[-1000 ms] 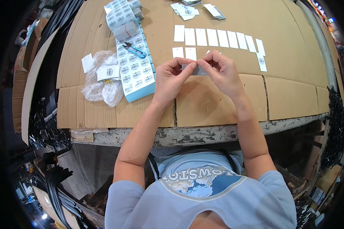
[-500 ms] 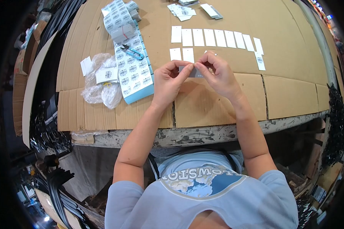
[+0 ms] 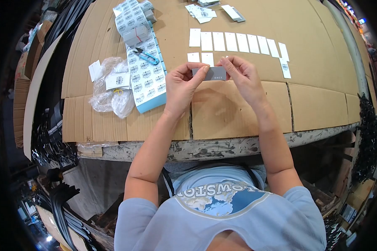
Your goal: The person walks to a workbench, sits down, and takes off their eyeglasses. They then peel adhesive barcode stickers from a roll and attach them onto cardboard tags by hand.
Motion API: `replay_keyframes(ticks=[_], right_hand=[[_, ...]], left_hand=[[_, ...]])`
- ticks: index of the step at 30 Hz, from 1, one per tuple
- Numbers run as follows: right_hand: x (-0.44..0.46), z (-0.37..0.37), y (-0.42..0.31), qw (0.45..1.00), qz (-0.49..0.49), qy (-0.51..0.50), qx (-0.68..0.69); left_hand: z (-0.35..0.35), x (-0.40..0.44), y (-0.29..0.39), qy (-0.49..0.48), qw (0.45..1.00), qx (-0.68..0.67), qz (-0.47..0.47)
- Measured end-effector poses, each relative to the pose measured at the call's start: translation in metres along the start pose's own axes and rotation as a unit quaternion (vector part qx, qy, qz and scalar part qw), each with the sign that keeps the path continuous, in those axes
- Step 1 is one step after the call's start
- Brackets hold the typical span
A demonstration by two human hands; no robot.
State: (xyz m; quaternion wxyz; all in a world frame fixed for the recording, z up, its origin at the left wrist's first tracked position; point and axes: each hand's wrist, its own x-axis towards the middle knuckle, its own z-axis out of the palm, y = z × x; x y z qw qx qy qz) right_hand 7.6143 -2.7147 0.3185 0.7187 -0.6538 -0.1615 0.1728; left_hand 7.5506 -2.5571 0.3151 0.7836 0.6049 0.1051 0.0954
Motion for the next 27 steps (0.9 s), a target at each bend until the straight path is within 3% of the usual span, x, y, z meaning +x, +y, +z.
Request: replay_keyframes(ticks=[8, 12, 15, 20, 27], right_hand=[[-0.003, 0.006, 0.005, 0.996, -0.076, -0.001, -0.056], [-0.004, 0.004, 0.005, 0.992, -0.079, -0.006, -0.098], [-0.004, 0.002, 0.001, 0.997, -0.064, -0.018, -0.047], [-0.004, 0.000, 0.001, 0.987, -0.072, -0.027, -0.140], [-0.004, -0.003, -0.001, 0.980, -0.092, -0.016, -0.175]], left_hand=[[0.000, -0.001, 0.000, -0.008, 1.000, 0.014, 0.008], [-0.001, -0.001, -0.002, -0.008, 1.000, 0.028, 0.006], [-0.001, 0.000, -0.003, -0.003, 1.000, 0.018, 0.006], [-0.003, 0.004, -0.003, 0.004, 1.000, -0.010, 0.005], [-0.009, 0.003, 0.010, -0.082, 0.990, -0.103, -0.057]])
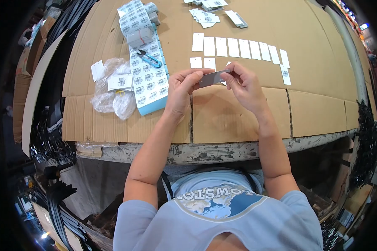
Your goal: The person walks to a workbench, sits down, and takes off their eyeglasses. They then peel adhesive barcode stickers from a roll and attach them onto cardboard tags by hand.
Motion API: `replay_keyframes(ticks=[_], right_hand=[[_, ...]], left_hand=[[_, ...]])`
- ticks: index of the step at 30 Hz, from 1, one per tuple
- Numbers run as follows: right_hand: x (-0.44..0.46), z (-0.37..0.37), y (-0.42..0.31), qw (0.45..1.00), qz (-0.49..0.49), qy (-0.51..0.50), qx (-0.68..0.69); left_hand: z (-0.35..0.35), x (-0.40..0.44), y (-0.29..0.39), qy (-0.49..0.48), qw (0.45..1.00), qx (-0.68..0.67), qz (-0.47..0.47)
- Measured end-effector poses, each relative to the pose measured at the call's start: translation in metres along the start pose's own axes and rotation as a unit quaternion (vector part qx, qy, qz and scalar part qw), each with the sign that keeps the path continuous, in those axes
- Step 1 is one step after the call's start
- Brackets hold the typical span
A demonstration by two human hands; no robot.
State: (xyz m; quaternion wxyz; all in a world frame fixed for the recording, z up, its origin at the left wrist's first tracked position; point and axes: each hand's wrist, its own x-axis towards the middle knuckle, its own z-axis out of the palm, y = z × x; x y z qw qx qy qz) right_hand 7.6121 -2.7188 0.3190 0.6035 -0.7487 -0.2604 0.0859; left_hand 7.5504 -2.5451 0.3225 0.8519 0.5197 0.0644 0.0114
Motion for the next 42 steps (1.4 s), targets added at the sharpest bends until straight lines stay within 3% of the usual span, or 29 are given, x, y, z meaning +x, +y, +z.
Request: replay_keyframes(ticks=[2, 4, 11, 17, 19, 23, 29, 36, 38, 42], right_hand=[[0.000, 0.002, -0.003, 1.000, -0.008, -0.004, 0.010], [-0.001, 0.002, -0.007, 1.000, -0.005, -0.006, -0.005], [0.000, -0.004, -0.001, 0.999, 0.035, -0.006, 0.041], [0.001, -0.007, -0.004, 0.996, 0.056, 0.003, 0.074], [0.001, -0.008, -0.007, 0.995, 0.060, 0.003, 0.083], [0.001, -0.008, -0.006, 0.992, 0.075, 0.001, 0.104], [0.000, -0.006, -0.006, 0.992, 0.065, -0.014, 0.109], [0.003, -0.008, -0.010, 0.979, 0.093, 0.026, 0.181], [0.004, -0.007, -0.013, 0.995, -0.066, 0.057, 0.047], [0.005, -0.007, -0.016, 0.977, -0.178, 0.041, -0.110]], left_hand=[[0.000, 0.000, -0.002, 0.001, 1.000, 0.000, -0.015], [0.001, 0.001, -0.009, 0.030, 0.993, 0.110, 0.012], [0.001, 0.004, -0.010, 0.004, 0.994, 0.112, 0.009], [0.005, 0.004, -0.005, -0.047, 0.997, 0.058, -0.003], [0.001, 0.005, -0.002, -0.052, 0.997, -0.054, -0.036], [0.000, 0.005, -0.004, -0.069, 0.993, -0.091, -0.022], [0.003, 0.003, -0.011, -0.046, 0.994, 0.100, -0.006], [0.002, 0.007, -0.005, 0.003, 0.999, -0.033, -0.042], [0.001, 0.006, -0.002, 0.004, 0.997, -0.052, -0.048], [0.001, 0.006, -0.001, -0.004, 0.994, -0.089, -0.067]])
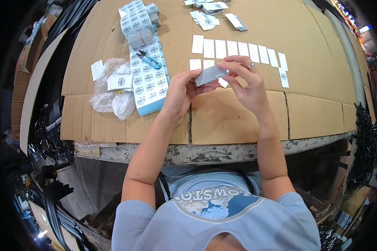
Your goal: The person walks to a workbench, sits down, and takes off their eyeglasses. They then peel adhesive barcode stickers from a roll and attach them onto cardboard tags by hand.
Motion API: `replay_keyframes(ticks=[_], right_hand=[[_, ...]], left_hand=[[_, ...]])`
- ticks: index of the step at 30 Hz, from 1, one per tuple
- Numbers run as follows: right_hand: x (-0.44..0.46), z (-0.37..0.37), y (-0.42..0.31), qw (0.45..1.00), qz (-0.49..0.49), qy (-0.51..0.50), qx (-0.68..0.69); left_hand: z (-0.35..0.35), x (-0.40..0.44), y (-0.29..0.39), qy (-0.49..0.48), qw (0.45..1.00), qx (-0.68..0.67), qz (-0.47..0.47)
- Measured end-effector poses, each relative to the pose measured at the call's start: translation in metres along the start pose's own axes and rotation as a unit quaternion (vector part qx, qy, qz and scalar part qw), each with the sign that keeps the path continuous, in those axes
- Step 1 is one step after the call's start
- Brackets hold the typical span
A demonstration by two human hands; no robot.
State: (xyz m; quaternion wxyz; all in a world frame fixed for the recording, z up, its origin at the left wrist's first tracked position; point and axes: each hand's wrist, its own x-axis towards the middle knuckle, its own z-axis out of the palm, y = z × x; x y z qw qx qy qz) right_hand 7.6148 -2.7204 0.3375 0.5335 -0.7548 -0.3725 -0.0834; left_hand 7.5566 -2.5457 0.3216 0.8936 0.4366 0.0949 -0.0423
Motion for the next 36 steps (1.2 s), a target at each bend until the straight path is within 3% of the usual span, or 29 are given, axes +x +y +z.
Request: replay_keyframes(ticks=[3, 5, 6, 7, 8, 11, 15, 20, 22, 24, 28, 30, 32, 34, 35, 36], right_hand=[[-0.002, 0.001, 0.008, 0.999, -0.044, 0.023, -0.013], [-0.004, -0.001, 0.010, 0.996, 0.061, 0.055, 0.036], [-0.005, -0.002, 0.009, 0.996, 0.058, 0.057, 0.033], [-0.006, -0.001, 0.008, 0.962, 0.180, 0.077, 0.192], [-0.006, 0.000, 0.008, 0.887, 0.295, 0.093, 0.344], [-0.008, 0.006, 0.013, 0.856, 0.319, 0.126, 0.387], [-0.009, 0.009, 0.013, 0.860, 0.314, 0.119, 0.383], [0.014, 0.007, 0.013, 0.901, 0.266, 0.193, 0.283], [0.039, -0.001, 0.010, 0.907, 0.243, 0.192, 0.286], [0.072, -0.005, 0.012, 0.919, 0.194, 0.232, 0.251], [0.119, 0.007, 0.035, 0.918, 0.185, 0.215, 0.276], [0.121, 0.018, 0.046, 0.929, 0.309, 0.162, 0.126], [0.108, 0.024, 0.092, 0.946, 0.260, 0.184, 0.062], [0.085, 0.021, 0.090, 0.947, 0.205, 0.195, -0.154], [0.075, 0.013, 0.075, 0.949, 0.247, 0.183, -0.066], [0.065, 0.004, 0.074, 0.948, 0.250, 0.184, -0.069]], left_hand=[[0.001, -0.001, 0.001, -0.016, 0.999, -0.016, -0.028], [0.001, -0.001, 0.003, -0.033, 0.998, -0.026, -0.047], [0.001, -0.001, 0.001, -0.019, 0.999, -0.002, -0.034], [0.000, -0.001, -0.001, -0.005, 1.000, 0.022, -0.021], [0.000, 0.000, -0.002, -0.009, 1.000, 0.022, -0.020], [0.001, 0.000, -0.006, 0.001, 0.997, 0.076, 0.001], [0.002, 0.000, -0.007, 0.007, 0.996, 0.085, 0.013], [0.010, -0.003, -0.011, 0.041, 0.989, 0.145, -0.006], [0.010, -0.003, -0.014, -0.007, 0.973, 0.225, 0.040], [0.010, -0.003, -0.016, -0.014, 0.975, 0.213, 0.055], [0.008, -0.005, -0.014, -0.009, 0.978, 0.198, 0.063], [0.008, -0.006, -0.013, -0.010, 0.977, 0.202, 0.062], [0.007, -0.007, -0.012, -0.009, 0.980, 0.185, 0.071], [0.010, -0.009, -0.010, -0.006, 0.981, 0.179, 0.073], [0.011, -0.010, -0.011, -0.004, 0.982, 0.176, 0.071], [0.011, -0.010, -0.013, -0.007, 0.982, 0.174, 0.068]])
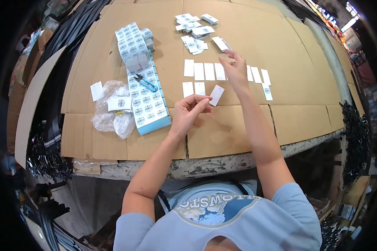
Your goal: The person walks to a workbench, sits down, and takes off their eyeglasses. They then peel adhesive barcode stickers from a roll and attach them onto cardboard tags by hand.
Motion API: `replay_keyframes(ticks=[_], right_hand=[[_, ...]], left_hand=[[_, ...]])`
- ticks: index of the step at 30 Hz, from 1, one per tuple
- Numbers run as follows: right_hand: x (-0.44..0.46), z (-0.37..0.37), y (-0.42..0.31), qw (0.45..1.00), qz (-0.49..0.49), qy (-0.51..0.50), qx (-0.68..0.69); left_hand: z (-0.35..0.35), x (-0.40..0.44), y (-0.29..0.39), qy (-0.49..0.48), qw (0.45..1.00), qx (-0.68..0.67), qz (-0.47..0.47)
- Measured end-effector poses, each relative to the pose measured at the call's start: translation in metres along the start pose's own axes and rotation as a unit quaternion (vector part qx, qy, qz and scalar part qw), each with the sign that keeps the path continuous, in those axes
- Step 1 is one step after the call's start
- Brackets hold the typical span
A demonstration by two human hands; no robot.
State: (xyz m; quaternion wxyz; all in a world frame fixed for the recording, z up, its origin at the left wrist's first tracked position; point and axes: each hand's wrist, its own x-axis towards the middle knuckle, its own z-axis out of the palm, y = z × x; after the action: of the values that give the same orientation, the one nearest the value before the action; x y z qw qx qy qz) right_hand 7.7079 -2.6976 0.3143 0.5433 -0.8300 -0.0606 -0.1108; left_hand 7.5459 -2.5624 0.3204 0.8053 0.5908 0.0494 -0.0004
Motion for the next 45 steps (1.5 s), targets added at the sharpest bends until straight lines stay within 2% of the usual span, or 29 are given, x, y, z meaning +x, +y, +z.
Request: replay_keyframes(ticks=[3, 6, 8, 9, 11, 12, 14, 18, 21, 22, 24, 25, 28, 29, 33, 35, 38, 41, 45], right_hand=[[-0.006, -0.041, 0.012, 1.000, -0.012, -0.012, 0.002], [-0.007, -0.072, 0.009, 0.998, -0.020, 0.019, -0.054], [-0.004, -0.079, 0.007, 0.990, -0.006, -0.014, -0.138], [-0.002, -0.074, 0.009, 0.991, -0.008, -0.015, -0.135], [0.005, -0.053, 0.015, 0.981, -0.123, -0.056, -0.143], [0.012, -0.041, 0.015, 0.981, -0.125, -0.055, -0.140], [0.032, -0.010, 0.009, 0.952, -0.229, -0.096, -0.178], [0.069, 0.046, -0.006, 0.936, -0.227, -0.177, -0.202], [0.086, 0.077, -0.016, 0.931, -0.104, -0.235, -0.260], [0.087, 0.083, -0.018, 0.930, -0.110, -0.238, -0.258], [0.086, 0.094, -0.018, 0.913, -0.100, -0.203, -0.338], [0.089, 0.098, -0.017, 0.905, -0.065, -0.229, -0.353], [0.092, 0.107, -0.013, 0.885, -0.080, -0.212, -0.408], [0.094, 0.109, -0.013, 0.889, -0.054, -0.216, -0.399], [0.097, 0.116, -0.014, 0.883, -0.054, -0.210, -0.416], [0.095, 0.117, -0.019, 0.923, 0.010, -0.187, -0.336], [0.091, 0.120, -0.027, 0.929, 0.066, -0.155, -0.330], [0.095, 0.123, -0.029, 0.932, 0.115, -0.172, -0.299], [0.095, 0.127, -0.033, 0.925, 0.115, -0.184, -0.311]], left_hand=[[0.001, 0.002, -0.004, -0.016, 1.000, 0.012, 0.010], [0.004, 0.002, -0.005, -0.013, 0.999, 0.029, 0.028], [0.004, 0.003, -0.004, -0.003, 0.999, 0.021, 0.038], [0.004, 0.003, -0.004, -0.001, 0.999, 0.023, 0.040], [0.005, 0.004, -0.005, 0.001, 0.999, 0.022, 0.048], [0.006, 0.005, -0.005, 0.002, 0.998, 0.023, 0.051], [0.005, 0.004, -0.006, -0.002, 0.999, 0.020, 0.048], [0.002, 0.005, -0.011, 0.002, 0.999, 0.007, 0.034], [-0.001, 0.007, -0.013, -0.010, 0.999, -0.011, 0.040], [-0.002, 0.008, -0.013, -0.011, 0.999, -0.015, 0.038], [-0.003, 0.010, -0.015, -0.010, 0.999, -0.019, 0.043], [-0.003, 0.010, -0.016, -0.016, 0.999, -0.022, 0.044], [-0.003, 0.012, -0.018, -0.024, 0.999, -0.012, 0.047], [-0.002, 0.012, -0.018, -0.027, 0.999, -0.015, 0.042], [0.001, 0.012, -0.016, -0.026, 0.999, -0.016, 0.033], [0.001, 0.012, -0.016, -0.034, 0.999, -0.014, 0.035], [0.001, 0.012, -0.015, -0.037, 0.999, -0.005, 0.035], [0.002, 0.013, -0.015, -0.032, 0.999, -0.010, 0.038], [0.001, 0.012, -0.015, -0.026, 0.999, -0.010, 0.033]])
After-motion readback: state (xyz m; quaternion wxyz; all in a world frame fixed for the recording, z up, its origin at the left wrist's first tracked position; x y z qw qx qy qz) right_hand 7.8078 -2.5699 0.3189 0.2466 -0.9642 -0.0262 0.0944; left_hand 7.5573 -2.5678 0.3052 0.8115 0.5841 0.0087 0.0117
